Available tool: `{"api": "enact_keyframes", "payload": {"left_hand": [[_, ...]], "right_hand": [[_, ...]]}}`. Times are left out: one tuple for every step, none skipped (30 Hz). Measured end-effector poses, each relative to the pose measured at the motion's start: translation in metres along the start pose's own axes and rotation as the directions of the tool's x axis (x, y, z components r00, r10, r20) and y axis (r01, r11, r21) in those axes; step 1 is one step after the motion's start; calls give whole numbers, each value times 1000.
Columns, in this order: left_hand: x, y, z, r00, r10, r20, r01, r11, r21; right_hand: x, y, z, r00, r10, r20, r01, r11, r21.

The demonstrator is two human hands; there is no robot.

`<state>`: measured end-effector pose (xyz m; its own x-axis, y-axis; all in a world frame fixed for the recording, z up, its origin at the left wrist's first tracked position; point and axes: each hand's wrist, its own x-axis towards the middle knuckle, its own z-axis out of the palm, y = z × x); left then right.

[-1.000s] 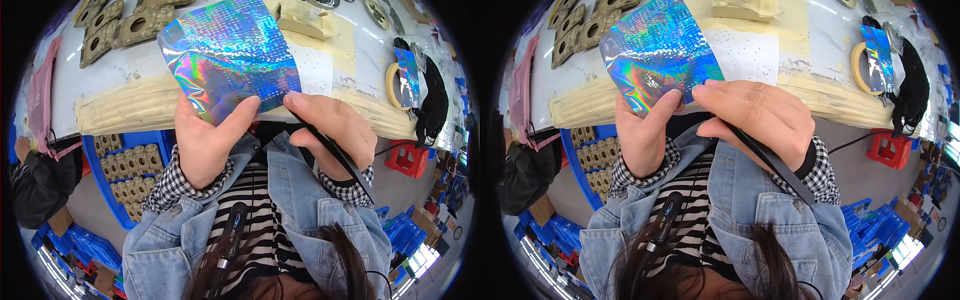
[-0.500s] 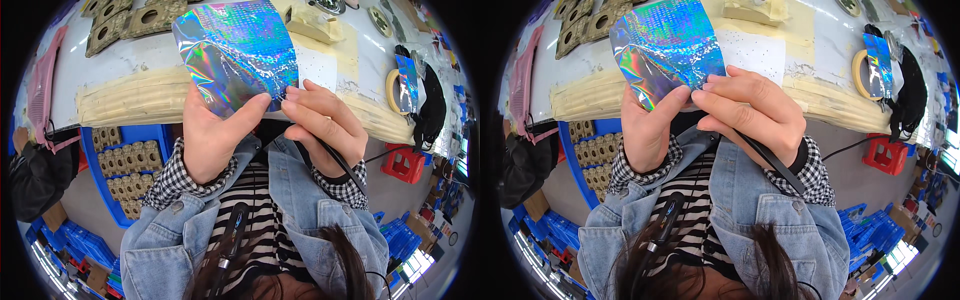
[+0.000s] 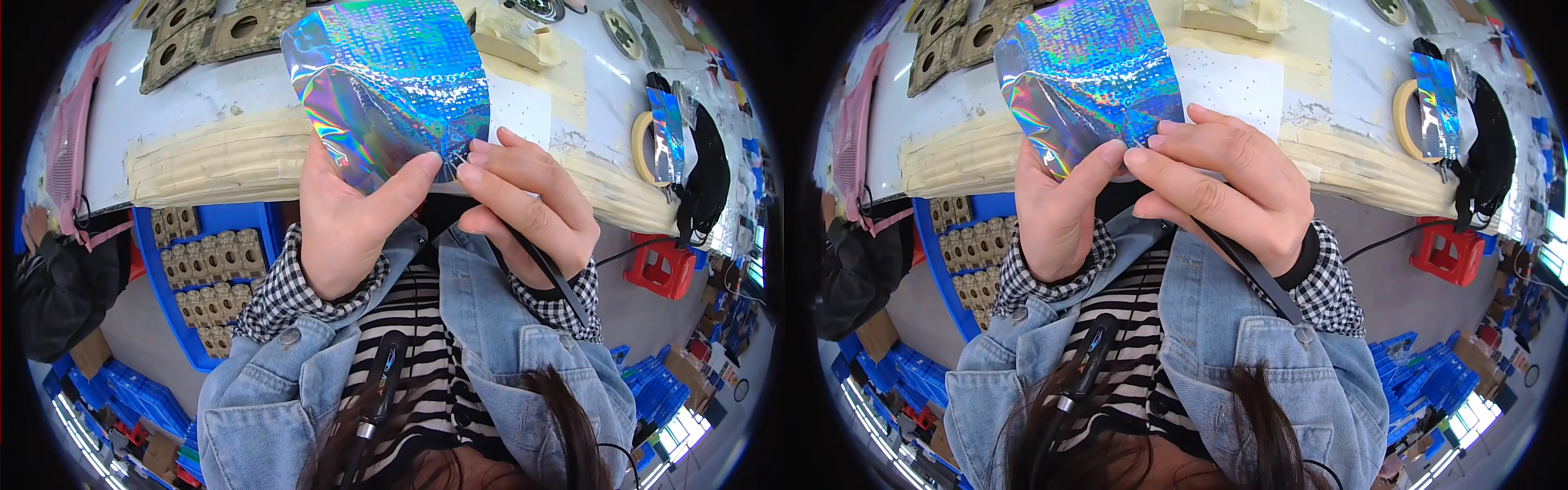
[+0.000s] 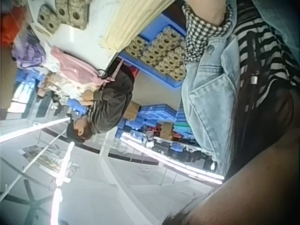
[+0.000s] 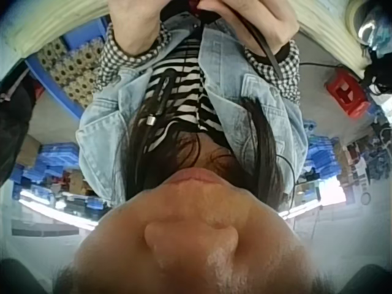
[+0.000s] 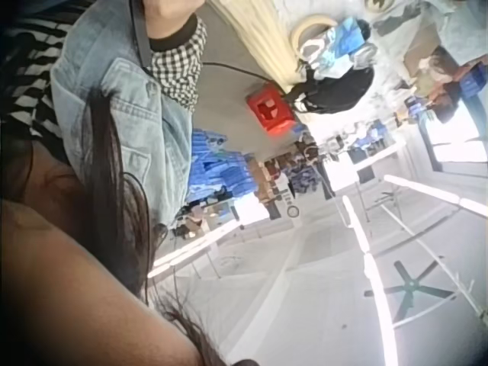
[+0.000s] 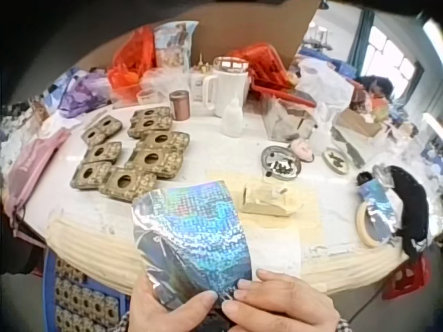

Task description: Peel small components from a holographic sheet using tweezers.

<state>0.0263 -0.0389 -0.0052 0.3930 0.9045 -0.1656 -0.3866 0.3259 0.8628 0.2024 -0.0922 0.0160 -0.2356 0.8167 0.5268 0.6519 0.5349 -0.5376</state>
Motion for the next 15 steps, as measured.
{"api": "enact_keyframes", "payload": {"left_hand": [[0, 0, 0, 1000, -4, 0, 4, 1000, 4], [0, 0, 0, 1000, 4, 5, -4, 1000, 0], [0, 0, 0, 1000, 12, 9, -12, 1000, -3], [0, -1, 0, 1000, 20, 14, -20, 1000, -6], [0, 0, -1, 1000, 9, 10, -9, 1000, -2], [-1, 1, -1, 1000, -2, 7, 2, 1000, 3], [-1, 1, -1, 1000, -13, 3, 13, 1000, 8], [-1, 0, -1, 1000, 2, 3, -2, 1000, 6], [-1, 0, 0, 1000, 17, 3, -17, 1000, 5], [0, -1, 0, 1000, 31, 2, -31, 1000, 3], [-1, -1, 0, 1000, 28, 4, -28, 1000, 2], [-1, -1, 0, 1000, 26, 6, -26, 1000, 0], [-1, 0, 0, 1000, 23, 8, -23, 1000, -2], [-1, -1, 0, 1000, 24, 9, -24, 1000, 1], [-1, -1, 0, 1000, 26, 11, -26, 1000, 4]], "right_hand": [[0, 0, -1, 1000, -1, -4, 1, 1000, 5], [0, 0, 0, 1000, -3, -3, 3, 1000, 3], [0, 0, 1, 1000, -4, -2, 4, 1000, 1], [0, 1, 1, 1000, -5, -1, 5, 1000, -1], [0, 1, 2, 1000, -8, -2, 8, 1000, -2], [0, 1, 2, 1000, -11, -3, 11, 1000, -2], [-1, 1, 2, 1000, -14, -4, 14, 1000, -3], [-1, 1, 2, 1000, -14, -1, 14, 1000, -2], [0, 1, 3, 1000, -14, 1, 14, 1000, -2], [0, 1, 3, 1000, -14, 4, 14, 1000, -2], [0, 0, 2, 1000, -6, 12, 6, 1000, -2], [0, -1, 2, 1000, 2, 20, -2, 1000, -2], [0, -1, 1, 1000, 11, 28, -11, 1000, -2], [0, -2, 1, 1000, 11, 28, -11, 1000, -1], [1, -2, 1, 1000, 11, 29, -11, 1000, 0]]}}
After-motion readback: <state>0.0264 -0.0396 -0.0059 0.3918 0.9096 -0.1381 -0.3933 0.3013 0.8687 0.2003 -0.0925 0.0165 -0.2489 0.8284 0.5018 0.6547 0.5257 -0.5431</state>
